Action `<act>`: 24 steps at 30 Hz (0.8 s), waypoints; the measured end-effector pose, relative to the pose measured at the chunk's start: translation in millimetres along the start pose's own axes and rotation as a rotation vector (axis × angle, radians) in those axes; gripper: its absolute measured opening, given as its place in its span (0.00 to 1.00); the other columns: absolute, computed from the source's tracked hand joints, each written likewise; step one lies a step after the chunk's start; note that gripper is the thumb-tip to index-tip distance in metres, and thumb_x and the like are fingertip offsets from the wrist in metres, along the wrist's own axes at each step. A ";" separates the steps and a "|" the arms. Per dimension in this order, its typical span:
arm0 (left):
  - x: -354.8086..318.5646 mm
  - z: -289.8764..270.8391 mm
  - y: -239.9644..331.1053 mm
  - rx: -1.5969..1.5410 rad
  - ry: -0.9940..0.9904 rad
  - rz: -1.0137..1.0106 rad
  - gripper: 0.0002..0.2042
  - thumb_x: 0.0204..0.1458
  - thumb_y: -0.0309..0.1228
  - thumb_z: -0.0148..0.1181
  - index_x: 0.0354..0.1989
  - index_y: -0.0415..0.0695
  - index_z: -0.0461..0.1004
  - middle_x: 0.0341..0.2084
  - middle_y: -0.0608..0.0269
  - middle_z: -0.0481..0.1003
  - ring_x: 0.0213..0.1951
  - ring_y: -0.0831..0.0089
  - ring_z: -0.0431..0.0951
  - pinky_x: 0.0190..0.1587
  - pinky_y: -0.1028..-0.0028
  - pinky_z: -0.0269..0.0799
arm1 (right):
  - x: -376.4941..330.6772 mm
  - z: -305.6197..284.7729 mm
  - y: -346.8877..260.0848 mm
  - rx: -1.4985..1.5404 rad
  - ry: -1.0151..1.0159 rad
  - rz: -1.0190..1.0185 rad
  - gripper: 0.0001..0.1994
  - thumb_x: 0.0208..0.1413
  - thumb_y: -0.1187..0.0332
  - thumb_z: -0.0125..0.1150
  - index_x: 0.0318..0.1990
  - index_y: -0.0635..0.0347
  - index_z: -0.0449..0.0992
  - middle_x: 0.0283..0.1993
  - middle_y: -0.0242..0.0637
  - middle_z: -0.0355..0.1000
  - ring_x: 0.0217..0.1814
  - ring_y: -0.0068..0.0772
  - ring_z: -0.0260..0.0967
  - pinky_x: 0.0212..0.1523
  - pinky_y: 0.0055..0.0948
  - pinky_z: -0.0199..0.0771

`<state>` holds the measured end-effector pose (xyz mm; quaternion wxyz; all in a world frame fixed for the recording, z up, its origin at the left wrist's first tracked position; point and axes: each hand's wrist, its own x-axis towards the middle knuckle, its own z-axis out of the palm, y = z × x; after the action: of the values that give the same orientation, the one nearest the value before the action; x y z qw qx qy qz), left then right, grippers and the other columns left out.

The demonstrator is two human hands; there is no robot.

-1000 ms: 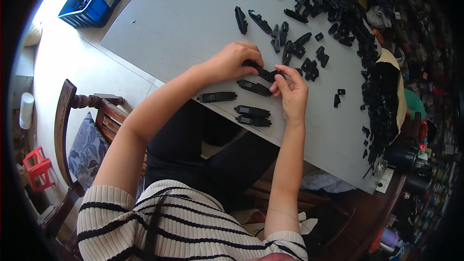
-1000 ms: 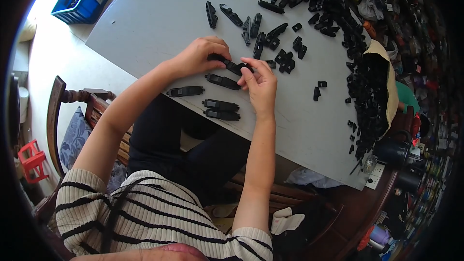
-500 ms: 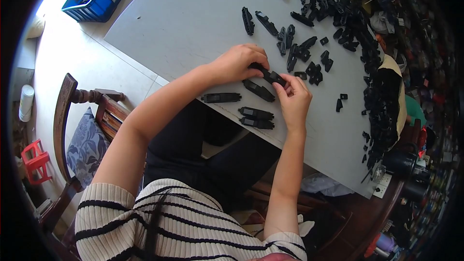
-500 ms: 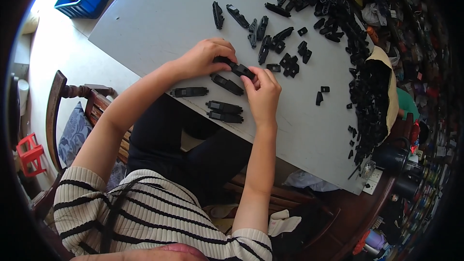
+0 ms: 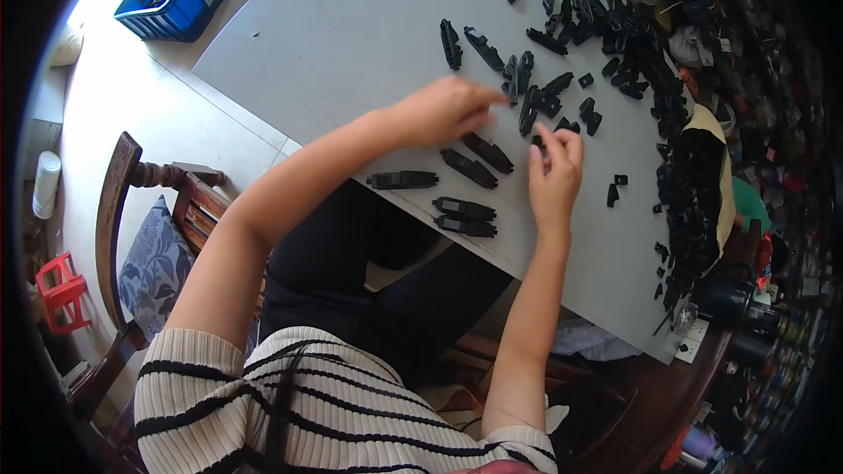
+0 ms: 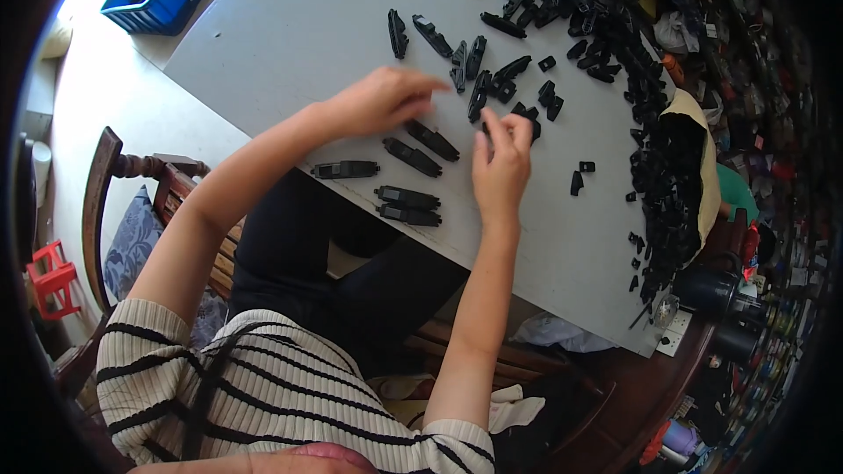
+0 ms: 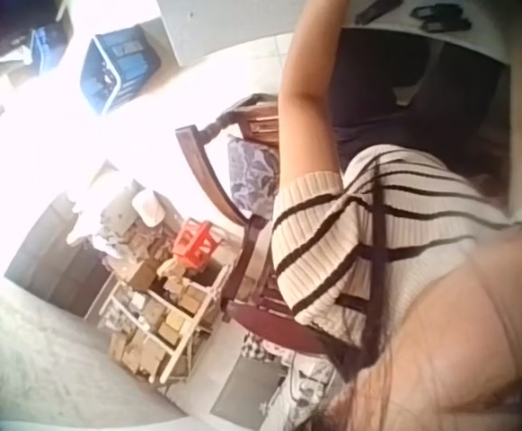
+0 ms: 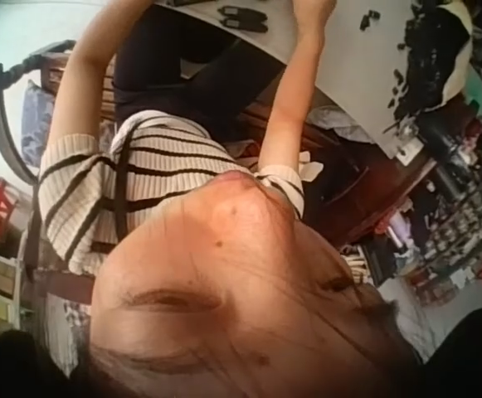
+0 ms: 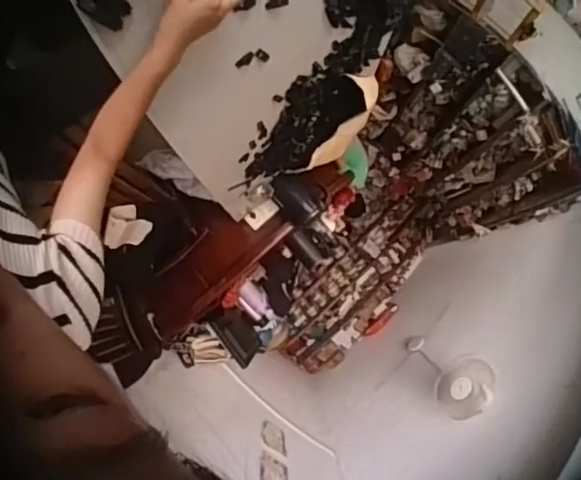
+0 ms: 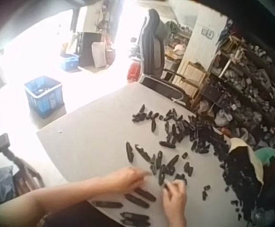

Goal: Assembling small black plastic components by snapping two pieces together on a workbench.

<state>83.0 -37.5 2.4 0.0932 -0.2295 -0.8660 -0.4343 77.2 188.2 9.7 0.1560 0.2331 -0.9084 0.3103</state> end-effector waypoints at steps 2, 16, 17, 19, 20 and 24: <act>20.9 -4.1 -5.3 0.297 0.166 -0.068 0.13 0.53 0.25 0.53 0.48 0.41 0.69 0.30 0.52 0.77 0.34 0.55 0.79 0.35 0.59 0.74 | 4.7 -1.7 -5.4 -0.140 -0.045 -0.005 0.13 0.51 0.78 0.59 0.45 0.60 0.77 0.41 0.34 0.63 0.36 0.29 0.66 0.33 0.28 0.69; -1.1 2.8 3.4 0.308 -0.024 0.136 0.09 0.44 0.29 0.64 0.34 0.45 0.75 0.32 0.63 0.73 0.42 0.62 0.73 0.44 0.66 0.70 | -7.6 -1.4 -1.2 -0.003 -0.106 0.070 0.10 0.46 0.76 0.67 0.37 0.64 0.76 0.27 0.31 0.64 0.23 0.20 0.60 0.25 0.20 0.64; -3.3 6.6 2.1 0.201 -0.019 0.139 0.10 0.44 0.28 0.64 0.37 0.44 0.76 0.34 0.63 0.73 0.43 0.60 0.73 0.45 0.65 0.70 | -8.6 -0.3 -0.4 -0.002 -0.106 0.069 0.10 0.46 0.76 0.67 0.37 0.64 0.76 0.27 0.31 0.64 0.23 0.20 0.60 0.25 0.20 0.64; -4.6 8.8 1.2 0.146 -0.032 0.148 0.12 0.44 0.26 0.64 0.39 0.43 0.76 0.35 0.62 0.74 0.42 0.60 0.72 0.45 0.65 0.69 | -11.2 0.9 0.2 0.344 -0.063 0.280 0.09 0.47 0.77 0.66 0.37 0.65 0.75 0.27 0.29 0.67 0.23 0.15 0.61 0.25 0.17 0.63; -5.2 10.1 1.3 0.091 -0.044 0.158 0.13 0.44 0.25 0.63 0.41 0.43 0.76 0.36 0.61 0.74 0.42 0.59 0.72 0.46 0.65 0.69 | -11.7 0.9 -1.8 0.341 -0.062 0.283 0.09 0.47 0.77 0.66 0.37 0.65 0.75 0.27 0.29 0.67 0.23 0.15 0.61 0.25 0.17 0.63; -5.1 12.7 4.2 0.041 -0.048 0.156 0.12 0.43 0.24 0.64 0.38 0.42 0.77 0.34 0.61 0.75 0.44 0.60 0.73 0.47 0.65 0.69 | -9.4 5.2 -6.0 0.717 -0.002 0.369 0.09 0.46 0.79 0.66 0.37 0.66 0.76 0.30 0.29 0.71 0.24 0.15 0.61 0.25 0.17 0.62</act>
<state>89.9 -26.8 -4.1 0.1106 -0.3045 -0.8562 -0.4024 87.5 183.8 4.8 0.0055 0.1061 -0.7694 0.6298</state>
